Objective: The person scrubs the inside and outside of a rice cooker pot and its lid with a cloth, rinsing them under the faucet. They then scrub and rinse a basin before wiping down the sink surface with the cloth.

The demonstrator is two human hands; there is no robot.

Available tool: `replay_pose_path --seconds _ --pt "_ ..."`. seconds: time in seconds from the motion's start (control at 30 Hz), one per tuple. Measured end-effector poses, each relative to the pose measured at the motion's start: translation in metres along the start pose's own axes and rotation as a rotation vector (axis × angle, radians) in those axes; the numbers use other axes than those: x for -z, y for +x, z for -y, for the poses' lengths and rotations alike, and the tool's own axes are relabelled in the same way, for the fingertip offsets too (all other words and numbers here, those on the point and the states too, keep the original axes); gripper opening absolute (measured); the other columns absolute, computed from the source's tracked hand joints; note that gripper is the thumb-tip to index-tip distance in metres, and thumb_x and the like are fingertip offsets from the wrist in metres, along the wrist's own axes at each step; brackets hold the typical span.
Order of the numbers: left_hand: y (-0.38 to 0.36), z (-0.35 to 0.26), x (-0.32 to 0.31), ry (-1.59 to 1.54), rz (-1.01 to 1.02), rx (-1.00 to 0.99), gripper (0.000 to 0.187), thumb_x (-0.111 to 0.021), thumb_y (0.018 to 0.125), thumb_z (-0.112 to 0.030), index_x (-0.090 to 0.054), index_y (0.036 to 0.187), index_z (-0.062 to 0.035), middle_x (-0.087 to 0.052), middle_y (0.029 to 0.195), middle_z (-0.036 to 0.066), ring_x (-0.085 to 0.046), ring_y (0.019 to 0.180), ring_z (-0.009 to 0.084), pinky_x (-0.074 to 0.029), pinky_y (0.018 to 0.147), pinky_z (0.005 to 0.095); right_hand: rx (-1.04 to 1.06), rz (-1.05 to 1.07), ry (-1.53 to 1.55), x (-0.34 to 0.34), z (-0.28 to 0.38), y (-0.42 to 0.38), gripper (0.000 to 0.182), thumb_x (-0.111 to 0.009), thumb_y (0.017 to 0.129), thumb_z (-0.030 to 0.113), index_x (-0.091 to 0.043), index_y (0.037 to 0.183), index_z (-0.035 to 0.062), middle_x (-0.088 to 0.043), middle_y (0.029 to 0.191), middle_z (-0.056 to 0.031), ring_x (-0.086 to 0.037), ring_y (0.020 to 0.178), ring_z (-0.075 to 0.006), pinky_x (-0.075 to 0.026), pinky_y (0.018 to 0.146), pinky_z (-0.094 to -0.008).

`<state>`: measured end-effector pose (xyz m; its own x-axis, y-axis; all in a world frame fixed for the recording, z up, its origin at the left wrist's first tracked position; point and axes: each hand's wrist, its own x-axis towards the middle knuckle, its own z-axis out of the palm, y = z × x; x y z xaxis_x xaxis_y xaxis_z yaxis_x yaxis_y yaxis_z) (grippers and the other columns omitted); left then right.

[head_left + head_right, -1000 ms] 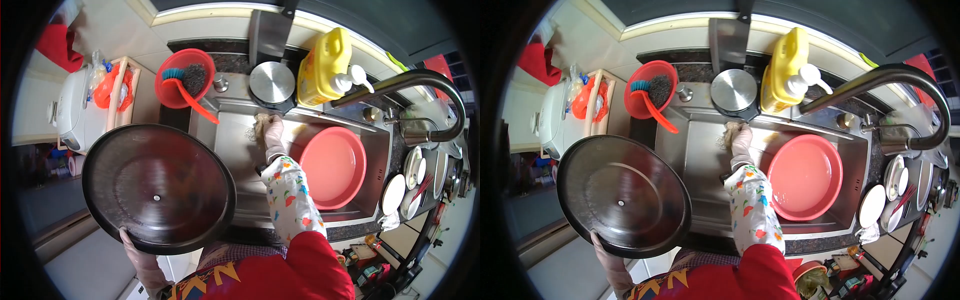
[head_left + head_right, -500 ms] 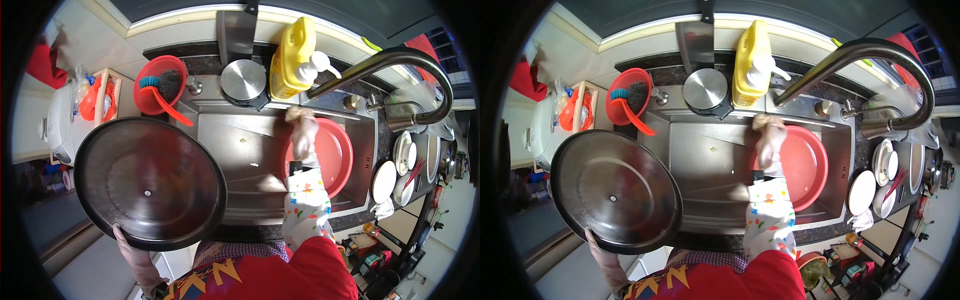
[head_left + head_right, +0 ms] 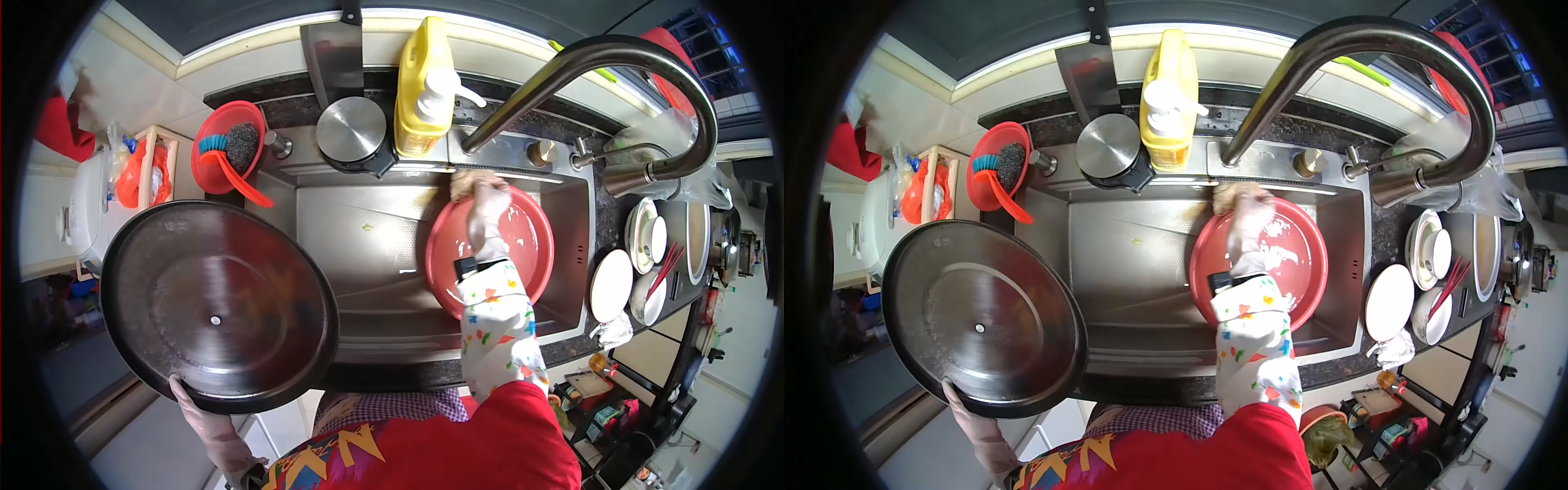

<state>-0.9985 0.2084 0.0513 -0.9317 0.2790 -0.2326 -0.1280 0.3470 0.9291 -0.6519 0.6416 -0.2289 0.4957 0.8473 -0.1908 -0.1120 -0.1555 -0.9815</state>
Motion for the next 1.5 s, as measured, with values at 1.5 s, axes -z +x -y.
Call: replay_pose_path --seconds 1.5 --pt "0.011 0.028 0.074 0.046 -0.204 0.049 0.045 -0.044 0.098 -0.033 -0.042 0.130 -0.0016 -0.045 0.127 0.006 -0.041 0.117 0.0164 -0.030 0.104 0.0320 0.327 0.843 -0.501 -0.225 -0.164 -0.249 0.037 -0.037 0.098 0.027 -0.058 0.112 0.0005 -0.060 0.111 -0.0217 -0.053 0.107 -0.0357 -0.040 0.094 -0.0400"
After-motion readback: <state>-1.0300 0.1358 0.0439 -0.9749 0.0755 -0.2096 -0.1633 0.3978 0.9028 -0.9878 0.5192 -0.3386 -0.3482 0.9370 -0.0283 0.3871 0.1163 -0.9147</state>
